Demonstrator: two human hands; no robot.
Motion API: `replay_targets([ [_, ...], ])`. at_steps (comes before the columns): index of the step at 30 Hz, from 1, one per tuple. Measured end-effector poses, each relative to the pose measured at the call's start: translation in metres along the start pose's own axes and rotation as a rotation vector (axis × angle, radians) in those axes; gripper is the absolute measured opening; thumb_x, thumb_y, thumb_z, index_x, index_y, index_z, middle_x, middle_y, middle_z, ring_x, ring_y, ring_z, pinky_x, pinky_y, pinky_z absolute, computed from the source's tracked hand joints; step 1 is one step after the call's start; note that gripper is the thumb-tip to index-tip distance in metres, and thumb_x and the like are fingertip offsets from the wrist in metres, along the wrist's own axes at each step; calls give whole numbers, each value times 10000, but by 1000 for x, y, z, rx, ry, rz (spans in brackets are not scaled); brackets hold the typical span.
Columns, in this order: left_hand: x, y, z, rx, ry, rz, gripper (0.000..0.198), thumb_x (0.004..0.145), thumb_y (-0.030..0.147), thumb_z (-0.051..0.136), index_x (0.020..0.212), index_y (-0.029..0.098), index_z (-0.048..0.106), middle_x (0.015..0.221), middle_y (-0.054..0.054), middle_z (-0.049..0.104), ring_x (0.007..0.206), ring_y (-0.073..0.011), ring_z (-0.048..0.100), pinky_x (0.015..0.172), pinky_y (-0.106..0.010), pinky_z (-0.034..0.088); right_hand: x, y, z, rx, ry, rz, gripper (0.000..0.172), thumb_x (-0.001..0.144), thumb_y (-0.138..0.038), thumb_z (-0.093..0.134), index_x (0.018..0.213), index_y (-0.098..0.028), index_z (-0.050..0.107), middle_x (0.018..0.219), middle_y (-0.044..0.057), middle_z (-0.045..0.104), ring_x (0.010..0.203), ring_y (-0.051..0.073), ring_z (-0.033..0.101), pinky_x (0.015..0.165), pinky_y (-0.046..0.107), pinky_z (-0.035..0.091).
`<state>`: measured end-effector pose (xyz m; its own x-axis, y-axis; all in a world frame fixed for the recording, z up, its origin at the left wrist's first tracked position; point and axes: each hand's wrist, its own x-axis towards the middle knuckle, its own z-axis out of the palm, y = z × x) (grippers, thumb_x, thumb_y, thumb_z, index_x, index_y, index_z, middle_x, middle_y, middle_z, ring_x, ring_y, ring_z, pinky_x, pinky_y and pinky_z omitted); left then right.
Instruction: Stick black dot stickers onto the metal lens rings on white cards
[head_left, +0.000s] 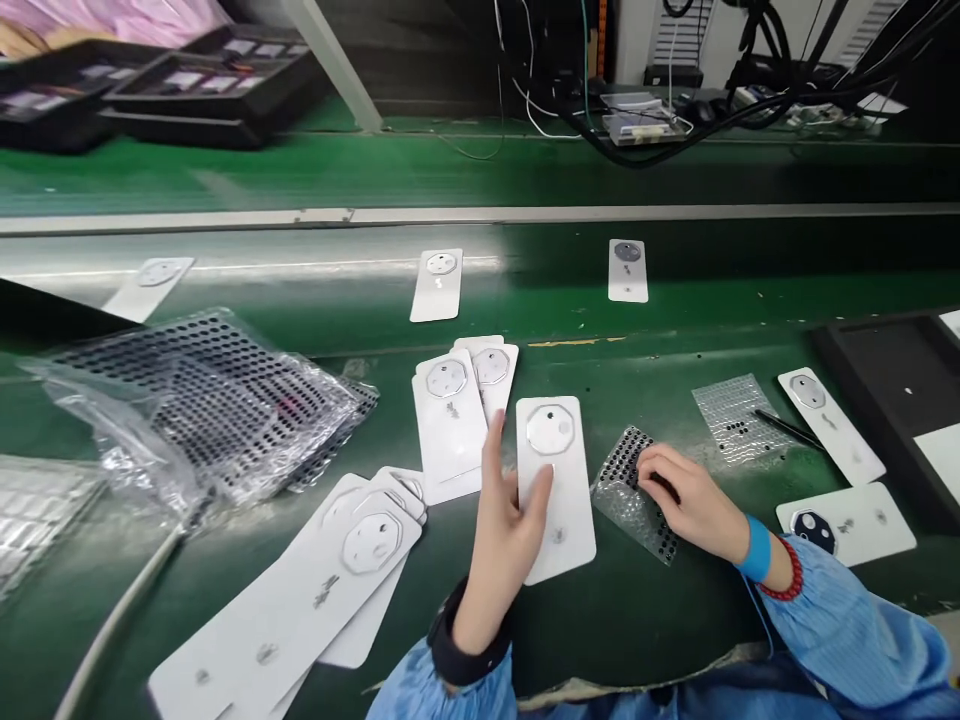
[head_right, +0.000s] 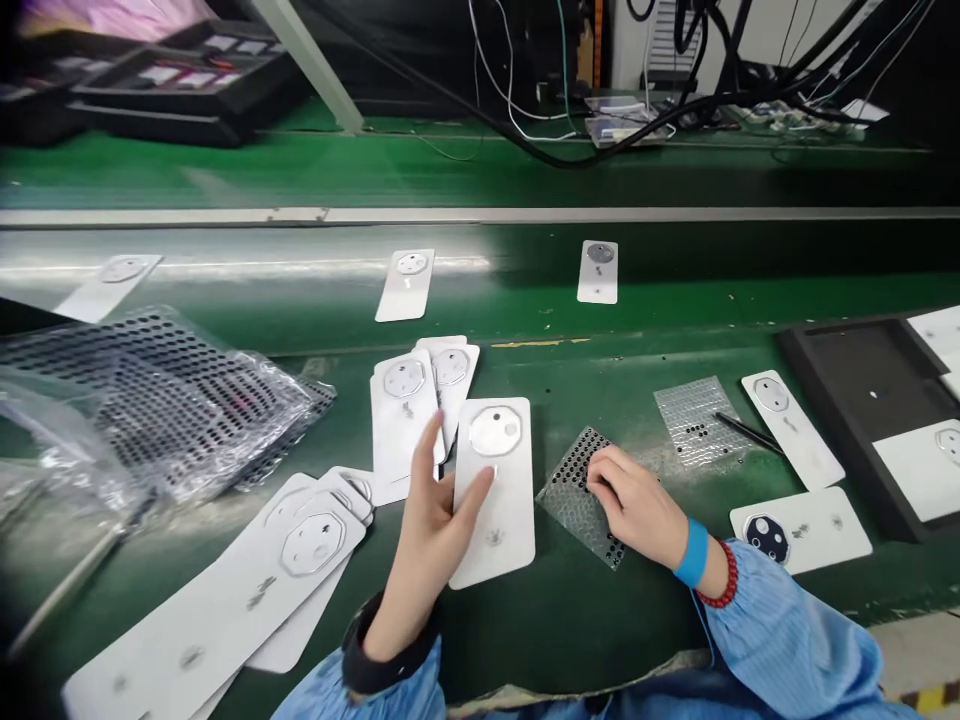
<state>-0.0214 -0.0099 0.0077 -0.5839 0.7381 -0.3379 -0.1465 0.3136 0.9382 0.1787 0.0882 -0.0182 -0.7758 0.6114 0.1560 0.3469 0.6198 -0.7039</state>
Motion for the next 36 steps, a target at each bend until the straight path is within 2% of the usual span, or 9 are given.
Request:
replay_targets([
  [2,-11,6,2,-12,-25,-33,827,765,422,703,1479,200,350,834,-48,731,653,-215,670,560,-284,520,5,-16,-9,59,118,5,137,944,-134,477,849,-224,520,963,69,570,878,198,587,757,332,509],
  [5,-27,12,14,-34,-171,-62,517,776,455,687,1183,146,610,898,-87,732,766,-247,695,621,-292,548,17,-43,-17,68,284,-64,115,919,-126,521,874,-220,568,1005,79,569,952,213,585,837,364,509],
  [7,-35,16,23,-35,-222,-22,389,807,442,660,1063,151,635,900,-81,727,738,-227,686,600,-273,541,24,-55,-17,43,332,-122,124,916,-117,520,882,-213,591,1012,84,573,963,218,579,859,391,510],
  [13,-51,20,32,41,-230,158,203,900,312,577,1061,194,615,806,-3,687,626,-132,616,577,-200,512,25,-63,-12,19,457,-178,130,888,-68,566,879,-178,635,977,76,588,933,194,589,963,450,477],
  [18,-54,19,31,138,-230,324,121,920,215,537,1024,215,599,714,38,658,563,-100,585,533,-157,470,18,-63,-15,175,452,-1,110,850,-118,651,882,-222,665,1126,76,547,1091,226,563,972,441,479],
  [21,-54,18,30,187,-247,430,121,917,162,533,1002,224,594,779,28,679,634,-102,613,590,-152,483,18,-64,-18,479,386,157,250,797,-134,700,978,-240,563,1276,82,476,1201,232,528,987,413,481],
  [24,-55,17,29,201,-274,492,161,910,130,527,1020,229,590,771,33,671,612,-96,599,569,-151,476,19,-65,-22,842,252,211,343,821,-106,651,1001,-262,404,1044,27,583,890,138,644,760,286,546],
  [28,-55,17,30,217,-266,560,161,879,105,542,970,217,613,681,43,643,525,-93,571,527,-166,463,19,-68,-24,916,189,283,394,799,-70,659,944,-258,346,802,-48,576,709,99,615,658,223,511],
  [36,-52,23,31,102,-86,266,137,779,291,701,846,172,707,590,15,666,474,-125,573,449,-201,453,14,-73,-27,848,193,199,273,909,-184,603,1032,-274,376,907,-21,631,751,101,661,653,219,554],
])
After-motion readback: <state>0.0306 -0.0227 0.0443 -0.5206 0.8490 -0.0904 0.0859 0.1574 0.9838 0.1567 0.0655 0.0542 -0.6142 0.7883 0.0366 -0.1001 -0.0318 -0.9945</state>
